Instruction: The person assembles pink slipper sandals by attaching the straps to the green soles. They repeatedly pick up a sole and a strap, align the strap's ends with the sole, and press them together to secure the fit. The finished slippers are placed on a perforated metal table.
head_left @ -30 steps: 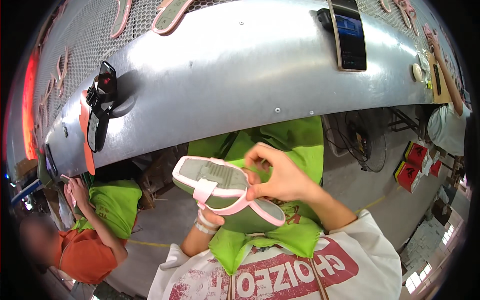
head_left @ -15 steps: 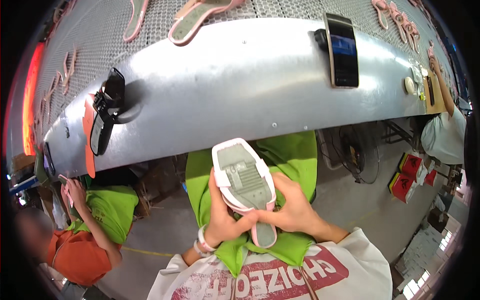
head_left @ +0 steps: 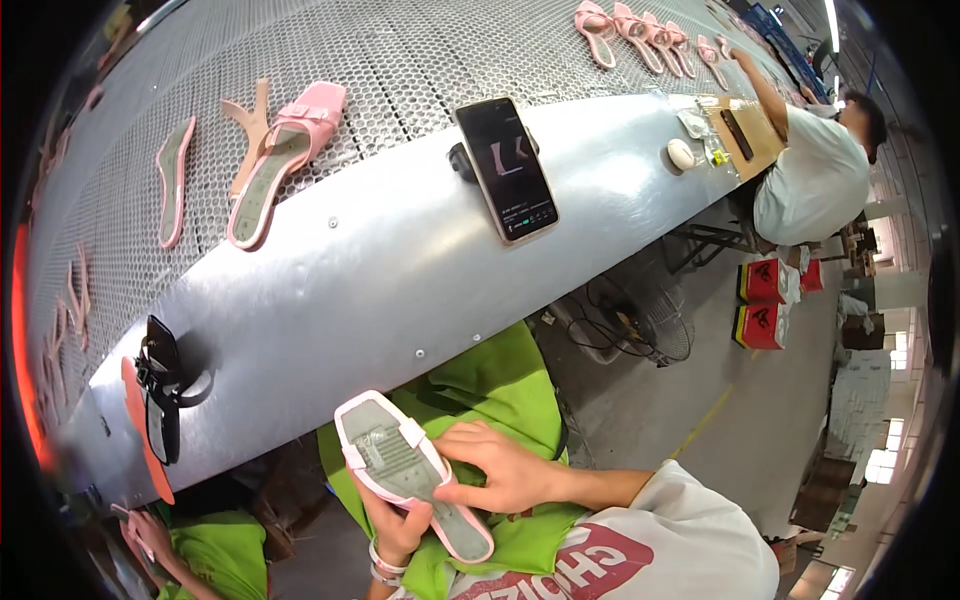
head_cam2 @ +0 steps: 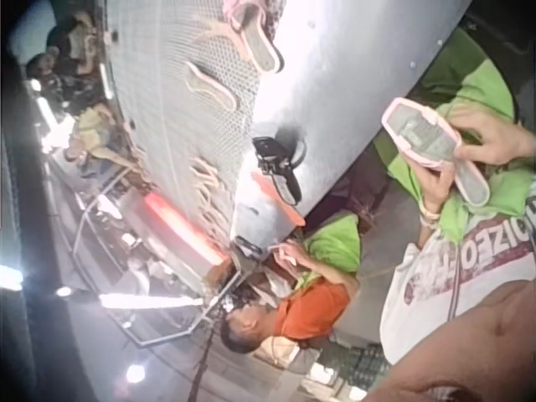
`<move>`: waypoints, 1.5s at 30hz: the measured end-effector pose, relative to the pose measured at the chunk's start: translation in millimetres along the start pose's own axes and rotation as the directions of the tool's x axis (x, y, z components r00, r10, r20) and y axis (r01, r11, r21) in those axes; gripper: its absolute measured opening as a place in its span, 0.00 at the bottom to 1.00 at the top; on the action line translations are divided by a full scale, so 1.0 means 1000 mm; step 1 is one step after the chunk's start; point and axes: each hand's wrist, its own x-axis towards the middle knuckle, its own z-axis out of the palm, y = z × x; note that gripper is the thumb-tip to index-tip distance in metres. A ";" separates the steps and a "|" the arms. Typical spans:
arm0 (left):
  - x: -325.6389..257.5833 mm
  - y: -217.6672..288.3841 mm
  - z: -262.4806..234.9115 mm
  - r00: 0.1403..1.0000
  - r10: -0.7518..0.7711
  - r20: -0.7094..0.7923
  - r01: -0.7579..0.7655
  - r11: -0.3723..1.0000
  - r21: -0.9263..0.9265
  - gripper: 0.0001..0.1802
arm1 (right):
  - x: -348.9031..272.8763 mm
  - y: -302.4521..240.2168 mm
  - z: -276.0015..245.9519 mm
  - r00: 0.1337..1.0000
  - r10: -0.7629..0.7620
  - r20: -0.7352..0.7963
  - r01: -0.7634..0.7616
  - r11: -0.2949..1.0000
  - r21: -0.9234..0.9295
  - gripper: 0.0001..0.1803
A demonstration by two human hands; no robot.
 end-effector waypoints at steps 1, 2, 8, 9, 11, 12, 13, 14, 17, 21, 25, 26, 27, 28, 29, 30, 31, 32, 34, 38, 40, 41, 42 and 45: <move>0.001 -0.003 -0.001 1.000 0.020 0.014 -0.020 1.000 0.018 0.58 | 0.000 -0.002 0.000 1.000 0.001 0.014 -0.001 1.000 -0.003 0.23; 0.003 -0.007 0.000 0.999 0.039 0.021 -0.040 0.999 0.035 0.59 | 0.002 -0.003 -0.005 0.999 -0.006 0.038 0.007 0.999 -0.044 0.24; 0.000 -0.002 -0.015 0.932 -0.286 0.222 0.309 0.948 -0.076 0.59 | -0.005 0.007 -0.014 0.991 -0.082 0.106 0.085 0.996 -0.027 0.27; 0.002 -0.002 -0.027 0.856 -0.361 0.369 0.423 0.901 -0.100 0.53 | -0.003 0.006 -0.012 0.989 -0.096 0.114 0.097 0.995 0.000 0.29; -0.008 -0.023 -0.041 0.782 -0.383 0.491 0.521 0.835 -0.178 0.48 | 0.001 0.000 -0.011 0.975 -0.121 0.188 0.123 0.992 -0.002 0.33; -0.006 -0.025 -0.043 0.770 -0.383 0.510 0.528 0.831 -0.174 0.48 | 0.002 0.000 -0.013 0.969 -0.128 0.210 0.136 0.990 -0.021 0.35; -0.004 -0.025 -0.045 0.755 -0.382 0.532 0.536 0.827 -0.166 0.48 | 0.001 -0.001 -0.010 0.974 -0.090 0.207 0.089 0.996 0.010 0.37; -0.003 -0.024 -0.047 0.737 -0.382 0.557 0.544 0.825 -0.154 0.47 | 0.000 -0.003 -0.005 0.979 -0.051 0.199 0.044 0.998 0.041 0.38; 0.014 -0.006 -0.034 0.852 -0.277 0.444 0.325 0.945 -0.033 0.45 | 0.000 -0.010 -0.004 0.993 -0.051 0.108 0.060 0.995 -0.077 0.44; 0.031 0.018 -0.018 0.984 -0.014 0.177 -0.008 0.992 0.124 0.39 | -0.009 -0.022 0.007 0.993 -0.069 -0.096 0.032 0.937 -0.349 0.40; 0.052 0.046 0.004 0.993 0.086 0.083 -0.093 0.992 0.090 0.35 | -0.002 -0.018 0.017 0.943 -0.114 -0.312 -0.029 0.908 -0.419 0.28; 0.055 0.047 0.004 0.992 0.089 0.086 -0.098 0.990 0.100 0.37 | 0.000 -0.017 0.017 0.937 -0.119 -0.330 -0.023 0.918 -0.397 0.26; 0.055 0.049 0.003 0.993 0.091 0.078 -0.100 0.987 0.122 0.39 | 0.002 -0.017 0.018 0.932 -0.124 -0.340 -0.008 0.932 -0.363 0.25; 0.055 0.052 0.001 0.993 0.092 0.069 -0.101 0.985 0.143 0.41 | 0.006 -0.018 0.018 0.931 -0.133 -0.341 0.010 0.940 -0.340 0.23; 0.056 0.057 0.000 0.994 0.093 0.061 -0.102 0.983 0.153 0.39 | 0.010 -0.021 0.017 0.929 -0.141 -0.341 0.028 0.948 -0.317 0.22; 0.054 0.064 -0.002 0.995 0.086 0.056 -0.094 0.982 0.161 0.37 | 0.012 -0.024 0.017 0.928 -0.142 -0.345 0.038 0.956 -0.291 0.21; 0.052 0.069 -0.003 0.996 0.078 0.051 -0.086 0.982 0.169 0.35 | 0.018 -0.029 0.014 0.927 -0.160 -0.340 0.066 0.960 -0.272 0.20; 0.052 0.071 -0.005 0.999 0.027 0.044 -0.035 0.979 0.203 0.36 | 0.028 -0.036 0.009 0.925 -0.179 -0.336 0.094 0.963 -0.254 0.19; 0.048 0.091 0.001 0.961 -0.076 0.266 -0.103 0.795 0.598 0.36 | 0.056 -0.045 -0.002 0.905 -0.195 -0.379 0.123 0.971 -0.207 0.17; 0.030 0.074 0.004 0.904 -0.170 0.393 -0.158 0.721 0.675 0.36 | 0.157 -0.056 -0.038 0.772 -0.159 -0.616 0.334 0.925 0.180 0.23; 0.029 0.081 -0.008 0.957 -0.086 0.278 -0.145 0.688 0.712 0.36 | 0.200 -0.087 -0.076 0.839 -0.053 -0.542 0.306 0.869 0.388 0.27; 0.032 0.085 -0.012 0.972 -0.043 0.233 -0.143 0.677 0.722 0.36 | 0.223 -0.097 -0.087 0.795 -0.025 -0.605 0.396 0.778 0.488 0.28; 0.036 0.096 -0.015 0.985 -0.032 0.172 -0.106 0.674 0.732 0.35 | 0.239 -0.094 -0.097 0.790 0.016 -0.613 0.421 0.713 0.561 0.24; 0.056 0.128 -0.020 0.999 0.031 0.034 -0.045 0.544 0.838 0.32 | 0.274 -0.043 -0.113 0.584 0.072 -0.809 0.485 0.768 0.418 0.19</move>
